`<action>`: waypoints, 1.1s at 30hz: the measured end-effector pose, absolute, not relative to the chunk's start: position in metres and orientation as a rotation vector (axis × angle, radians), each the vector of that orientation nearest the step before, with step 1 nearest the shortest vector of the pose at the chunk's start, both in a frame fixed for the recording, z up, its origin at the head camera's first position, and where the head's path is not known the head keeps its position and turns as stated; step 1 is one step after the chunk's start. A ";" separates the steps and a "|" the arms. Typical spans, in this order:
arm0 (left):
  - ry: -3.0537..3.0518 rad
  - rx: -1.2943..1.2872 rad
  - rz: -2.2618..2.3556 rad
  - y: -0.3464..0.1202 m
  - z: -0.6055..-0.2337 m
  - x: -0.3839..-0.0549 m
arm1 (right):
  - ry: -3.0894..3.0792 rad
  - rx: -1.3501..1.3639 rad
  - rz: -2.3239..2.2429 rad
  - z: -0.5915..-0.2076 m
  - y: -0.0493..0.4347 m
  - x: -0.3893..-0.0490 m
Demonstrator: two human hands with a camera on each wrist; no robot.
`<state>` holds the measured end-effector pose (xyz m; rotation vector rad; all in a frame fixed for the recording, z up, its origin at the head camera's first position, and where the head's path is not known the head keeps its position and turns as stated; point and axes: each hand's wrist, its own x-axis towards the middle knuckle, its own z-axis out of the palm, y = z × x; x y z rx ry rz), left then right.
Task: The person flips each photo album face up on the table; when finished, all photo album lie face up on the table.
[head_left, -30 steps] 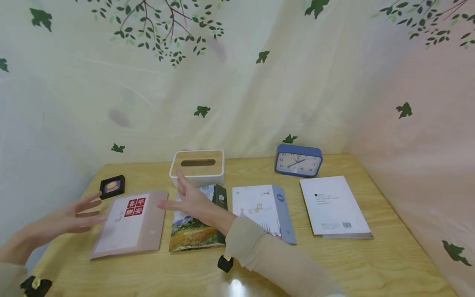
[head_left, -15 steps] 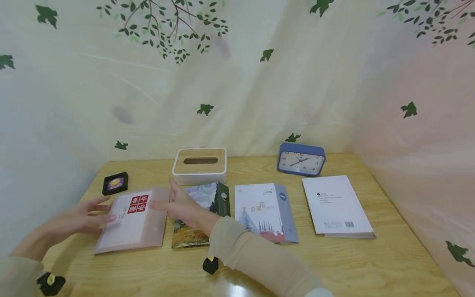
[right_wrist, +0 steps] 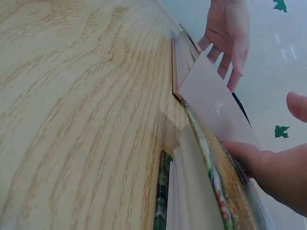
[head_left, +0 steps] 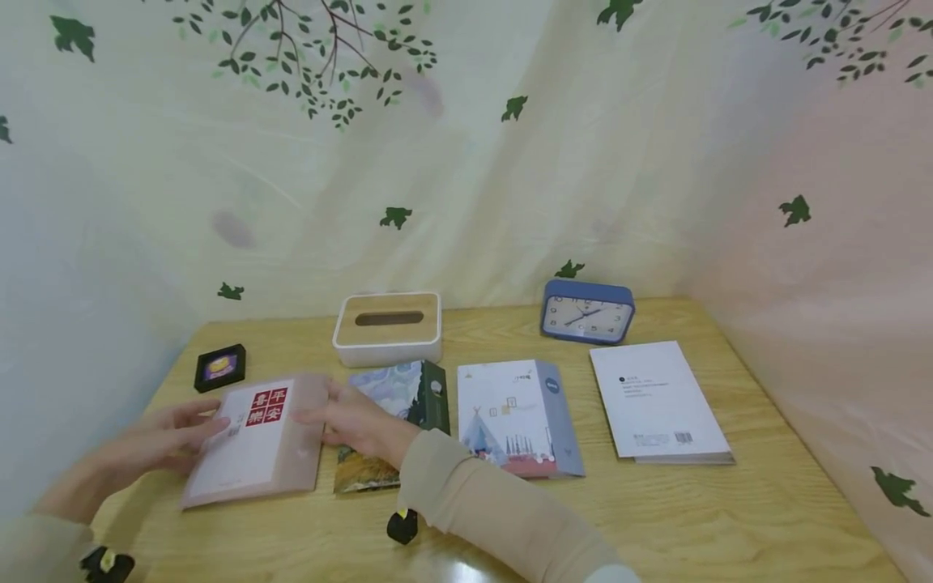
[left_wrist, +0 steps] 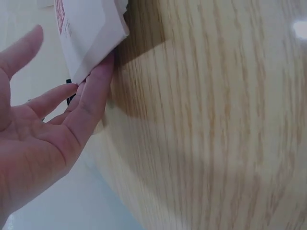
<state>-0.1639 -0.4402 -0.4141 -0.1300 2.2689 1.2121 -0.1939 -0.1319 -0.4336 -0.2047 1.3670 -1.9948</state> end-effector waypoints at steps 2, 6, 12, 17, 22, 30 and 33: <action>2.258 -0.155 1.250 -0.440 -0.416 -0.162 | 1.361 -0.198 -1.995 -0.436 -0.133 -0.192; 2.225 -0.187 1.328 -0.435 -0.417 -0.159 | 1.378 -0.155 -2.001 -0.438 -0.134 -0.187; 2.227 -0.220 1.323 -0.425 -0.414 -0.160 | 1.382 -0.043 -2.049 -0.439 -0.139 -0.182; 2.268 -0.233 1.272 -0.424 -0.410 -0.161 | 1.377 0.028 -2.076 -0.436 -0.143 -0.181; 2.263 -0.261 1.260 -0.424 -0.409 -0.161 | 1.386 0.066 -2.086 -0.434 -0.146 -0.180; 2.243 -0.268 1.318 -0.421 -0.417 -0.164 | 1.434 0.097 -2.088 -0.433 -0.143 -0.186; 2.236 -0.247 1.357 -0.417 -0.423 -0.167 | 1.431 0.106 -2.079 -0.436 -0.137 -0.192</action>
